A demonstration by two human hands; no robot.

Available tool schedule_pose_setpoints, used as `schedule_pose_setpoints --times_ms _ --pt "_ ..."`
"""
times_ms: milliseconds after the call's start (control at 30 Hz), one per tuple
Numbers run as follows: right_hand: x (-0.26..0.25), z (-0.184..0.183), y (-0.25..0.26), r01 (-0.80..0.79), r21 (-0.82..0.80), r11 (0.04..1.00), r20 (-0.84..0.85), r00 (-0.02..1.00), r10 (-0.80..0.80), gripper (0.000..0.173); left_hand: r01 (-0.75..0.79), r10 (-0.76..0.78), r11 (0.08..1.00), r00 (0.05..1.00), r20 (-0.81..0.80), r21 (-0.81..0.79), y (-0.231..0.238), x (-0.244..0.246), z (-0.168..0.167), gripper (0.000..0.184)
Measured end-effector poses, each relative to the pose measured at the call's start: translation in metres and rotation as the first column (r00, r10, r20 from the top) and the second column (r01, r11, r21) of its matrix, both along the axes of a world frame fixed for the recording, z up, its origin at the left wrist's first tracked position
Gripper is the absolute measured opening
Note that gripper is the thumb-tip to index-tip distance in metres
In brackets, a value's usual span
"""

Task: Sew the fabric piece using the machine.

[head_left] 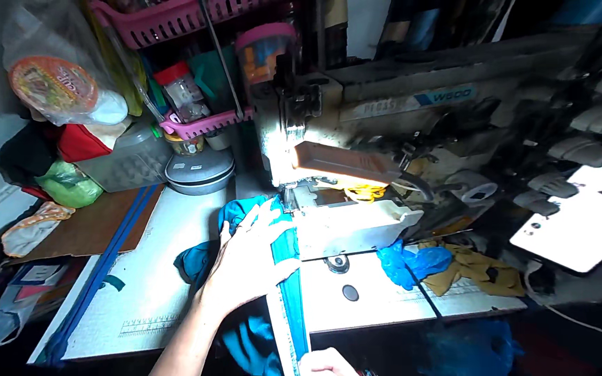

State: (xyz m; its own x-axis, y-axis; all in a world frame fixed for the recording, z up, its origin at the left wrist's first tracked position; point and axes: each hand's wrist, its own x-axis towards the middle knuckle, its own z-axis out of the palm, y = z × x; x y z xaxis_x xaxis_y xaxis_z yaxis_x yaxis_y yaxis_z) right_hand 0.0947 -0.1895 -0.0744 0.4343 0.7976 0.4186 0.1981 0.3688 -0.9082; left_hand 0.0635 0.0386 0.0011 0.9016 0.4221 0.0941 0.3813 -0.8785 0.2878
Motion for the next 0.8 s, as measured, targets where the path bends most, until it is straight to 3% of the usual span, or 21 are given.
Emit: schedule_pose_setpoints --times_ms 300,433,533,633,800 --pt "0.007 0.002 0.015 0.069 -0.019 0.997 0.03 0.997 -0.068 0.01 0.079 -0.073 0.995 0.993 0.097 -0.065 0.027 0.006 0.004 0.055" --pt "0.009 0.003 0.02 0.091 -0.018 0.996 0.025 0.996 -0.09 0.009 0.016 -0.054 0.985 0.974 0.218 0.17 0.013 0.006 -0.006 0.042" --pt "0.009 0.005 0.022 0.087 -0.014 0.996 0.015 0.996 -0.087 0.009 -0.042 -0.106 0.948 0.893 0.437 0.316 -0.014 0.003 -0.023 0.028" --pt "0.011 0.01 0.018 0.095 0.001 0.995 0.028 0.995 -0.095 0.008 -0.04 -0.092 0.955 0.901 0.424 0.293 -0.012 -0.004 -0.036 0.035" --pt "0.015 0.02 0.009 0.118 0.014 0.993 0.071 0.99 -0.119 0.008 0.062 -0.172 0.953 0.917 0.36 0.298 0.004 -0.012 -0.027 0.042"
